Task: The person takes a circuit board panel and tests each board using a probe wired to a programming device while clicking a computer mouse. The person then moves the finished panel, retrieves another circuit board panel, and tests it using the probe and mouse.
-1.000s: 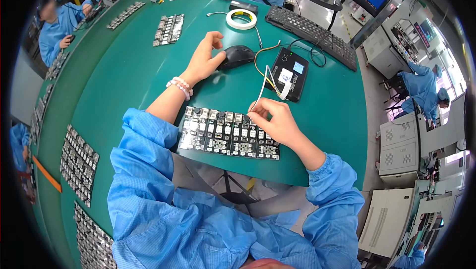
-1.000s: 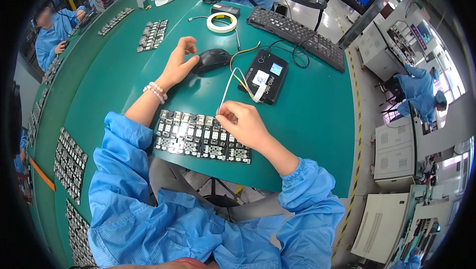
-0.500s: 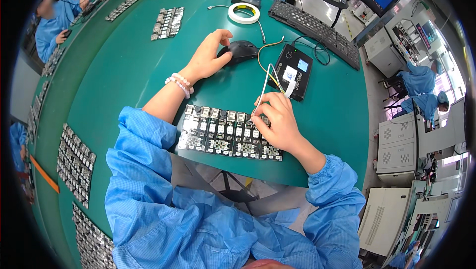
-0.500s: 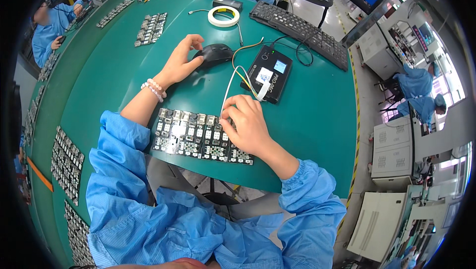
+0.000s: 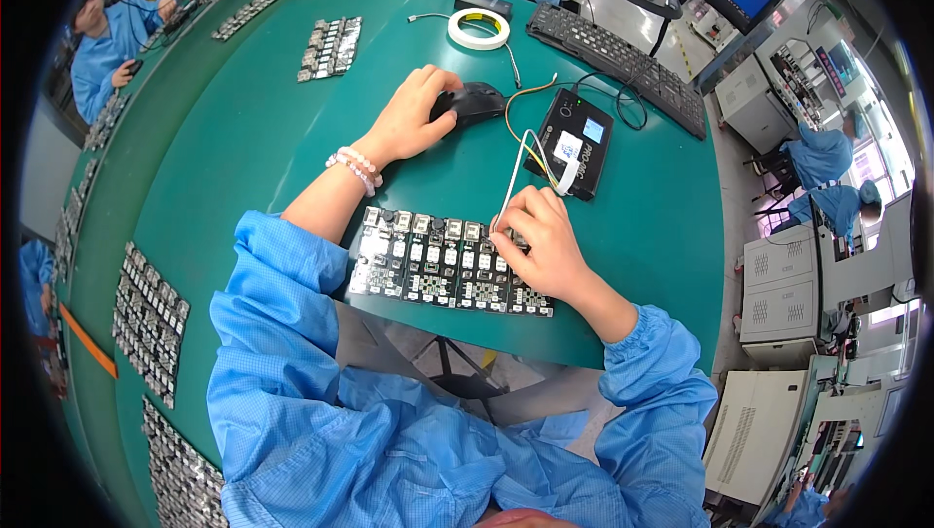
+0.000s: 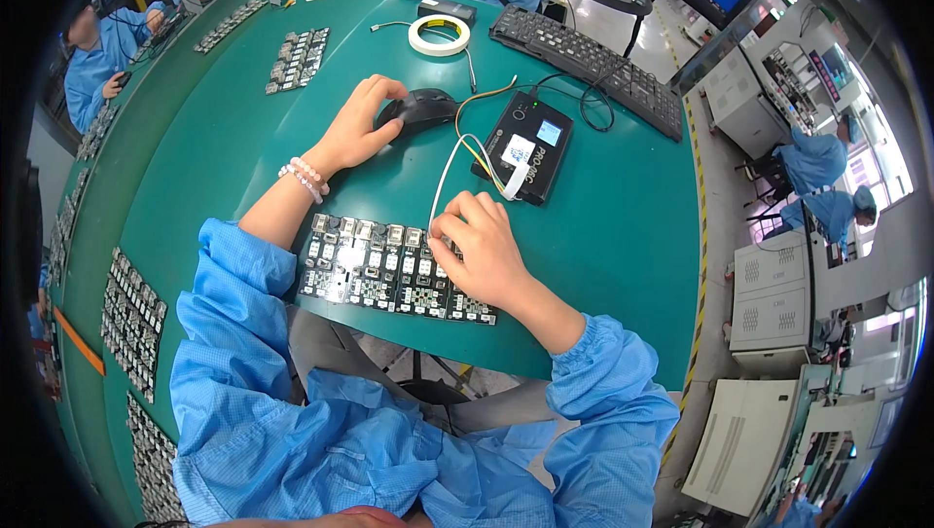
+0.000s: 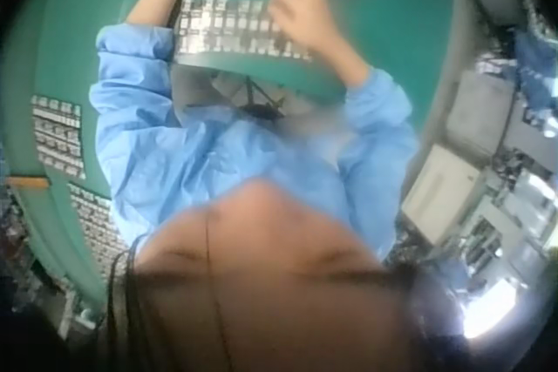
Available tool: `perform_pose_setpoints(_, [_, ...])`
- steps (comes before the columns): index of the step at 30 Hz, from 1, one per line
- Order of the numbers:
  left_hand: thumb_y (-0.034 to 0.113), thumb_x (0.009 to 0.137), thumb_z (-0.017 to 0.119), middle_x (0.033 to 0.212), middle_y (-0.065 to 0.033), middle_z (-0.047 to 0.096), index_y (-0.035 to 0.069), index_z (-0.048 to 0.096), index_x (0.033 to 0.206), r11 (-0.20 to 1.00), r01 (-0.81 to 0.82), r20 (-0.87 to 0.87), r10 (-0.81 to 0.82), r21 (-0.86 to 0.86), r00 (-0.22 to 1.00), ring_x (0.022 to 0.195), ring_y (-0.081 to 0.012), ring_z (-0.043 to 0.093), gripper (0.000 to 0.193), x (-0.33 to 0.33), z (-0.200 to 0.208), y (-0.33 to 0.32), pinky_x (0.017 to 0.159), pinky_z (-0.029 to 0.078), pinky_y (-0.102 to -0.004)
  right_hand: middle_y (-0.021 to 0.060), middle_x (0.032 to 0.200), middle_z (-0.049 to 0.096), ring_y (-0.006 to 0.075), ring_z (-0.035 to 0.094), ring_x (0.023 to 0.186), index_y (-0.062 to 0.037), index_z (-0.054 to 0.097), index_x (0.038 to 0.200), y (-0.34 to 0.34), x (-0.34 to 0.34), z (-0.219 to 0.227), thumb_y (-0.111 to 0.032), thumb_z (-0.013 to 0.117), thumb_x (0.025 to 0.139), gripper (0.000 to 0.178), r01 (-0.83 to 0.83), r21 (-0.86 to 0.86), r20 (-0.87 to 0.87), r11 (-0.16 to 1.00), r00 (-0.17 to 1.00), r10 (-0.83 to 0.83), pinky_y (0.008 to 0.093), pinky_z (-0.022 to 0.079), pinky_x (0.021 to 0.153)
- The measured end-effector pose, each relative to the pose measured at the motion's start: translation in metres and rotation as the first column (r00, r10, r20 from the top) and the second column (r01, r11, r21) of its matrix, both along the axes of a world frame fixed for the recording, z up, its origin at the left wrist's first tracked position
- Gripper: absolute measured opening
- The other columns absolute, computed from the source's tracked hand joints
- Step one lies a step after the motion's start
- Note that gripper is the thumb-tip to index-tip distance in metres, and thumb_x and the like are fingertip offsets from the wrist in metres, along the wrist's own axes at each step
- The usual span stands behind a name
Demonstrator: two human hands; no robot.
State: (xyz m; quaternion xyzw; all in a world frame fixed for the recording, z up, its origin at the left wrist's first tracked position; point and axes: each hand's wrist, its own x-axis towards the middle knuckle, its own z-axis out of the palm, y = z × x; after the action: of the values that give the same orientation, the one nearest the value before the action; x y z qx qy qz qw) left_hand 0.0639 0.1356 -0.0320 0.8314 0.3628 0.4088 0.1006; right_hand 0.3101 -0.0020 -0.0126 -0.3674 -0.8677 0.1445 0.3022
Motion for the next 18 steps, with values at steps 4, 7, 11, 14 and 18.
perform_pose_setpoints(4, [0.013, 0.080, 0.063, 0.104, -0.0138, 0.052, 0.003, 0.053, 0.113, 1.000, -0.006, -0.014, 0.006, 0.001, 1.000, 0.101, -0.0315, 0.051, 0.036, 0.0004, 0.0001, -0.0002, 0.091, 0.043, -0.0405, 0.0045, 0.083, 0.052, 0.0230, 0.047, 0.079, -0.0068, 0.062, 0.079, 0.0000, -0.0003, -0.0024, -0.013, 0.069, 0.081, 0.010, 0.009, 0.009, -0.005, 1.000, 1.000, -0.009, 0.0365, 0.037, 0.075])
perform_pose_setpoints(7, [0.014, 0.080, 0.062, 0.108, -0.0140, 0.052, 0.003, 0.053, 0.115, 1.000, -0.008, -0.044, 0.008, -0.012, 0.999, 0.103, -0.0321, 0.050, 0.038, 0.0004, 0.0003, -0.0006, 0.092, 0.043, -0.0411, 0.0043, 0.081, 0.051, 0.0229, 0.047, 0.078, -0.0073, 0.062, 0.079, -0.0003, -0.0010, -0.0009, -0.013, 0.069, 0.081, 0.010, 0.019, 0.045, 0.025, 0.999, 0.999, -0.020, 0.0366, 0.036, 0.073])
perform_pose_setpoints(11, [0.015, 0.079, 0.063, 0.118, -0.0145, 0.052, 0.005, 0.052, 0.119, 1.000, -0.003, -0.058, 0.001, -0.028, 0.998, 0.108, -0.0338, 0.049, 0.042, 0.0021, 0.0001, -0.0022, 0.096, 0.042, -0.0424, 0.0044, 0.080, 0.051, 0.0232, 0.047, 0.076, -0.0077, 0.061, 0.078, -0.0012, -0.0025, -0.0009, -0.013, 0.070, 0.080, 0.011, 0.021, 0.073, 0.015, 0.997, 1.000, -0.022, 0.0366, 0.035, 0.071])
perform_pose_setpoints(14, [0.014, 0.079, 0.064, 0.132, -0.0147, 0.047, 0.007, 0.050, 0.128, 0.998, 0.002, -0.140, -0.011, -0.058, 0.990, 0.121, -0.0359, 0.044, 0.052, 0.0032, 0.0007, -0.0051, 0.106, 0.037, -0.0440, 0.0045, 0.079, 0.051, 0.0235, 0.047, 0.076, -0.0079, 0.059, 0.077, -0.0013, -0.0035, 0.0005, -0.013, 0.070, 0.080, 0.012, 0.029, 0.055, 0.029, 0.998, 0.999, -0.031, 0.0367, 0.036, 0.072])
perform_pose_setpoints(18, [0.015, 0.078, 0.065, 0.141, -0.0153, 0.042, 0.009, 0.045, 0.136, 0.994, 0.009, -0.215, -0.032, -0.106, 0.976, 0.128, -0.0367, 0.041, 0.061, 0.0058, 0.0028, -0.0076, 0.110, 0.034, -0.0447, 0.0048, 0.078, 0.051, 0.0242, 0.048, 0.077, -0.0081, 0.058, 0.078, 0.0030, -0.0002, -0.0007, -0.013, 0.070, 0.080, 0.013, -0.011, 0.011, 0.038, 1.000, 0.999, 0.010, 0.0371, 0.037, 0.072])
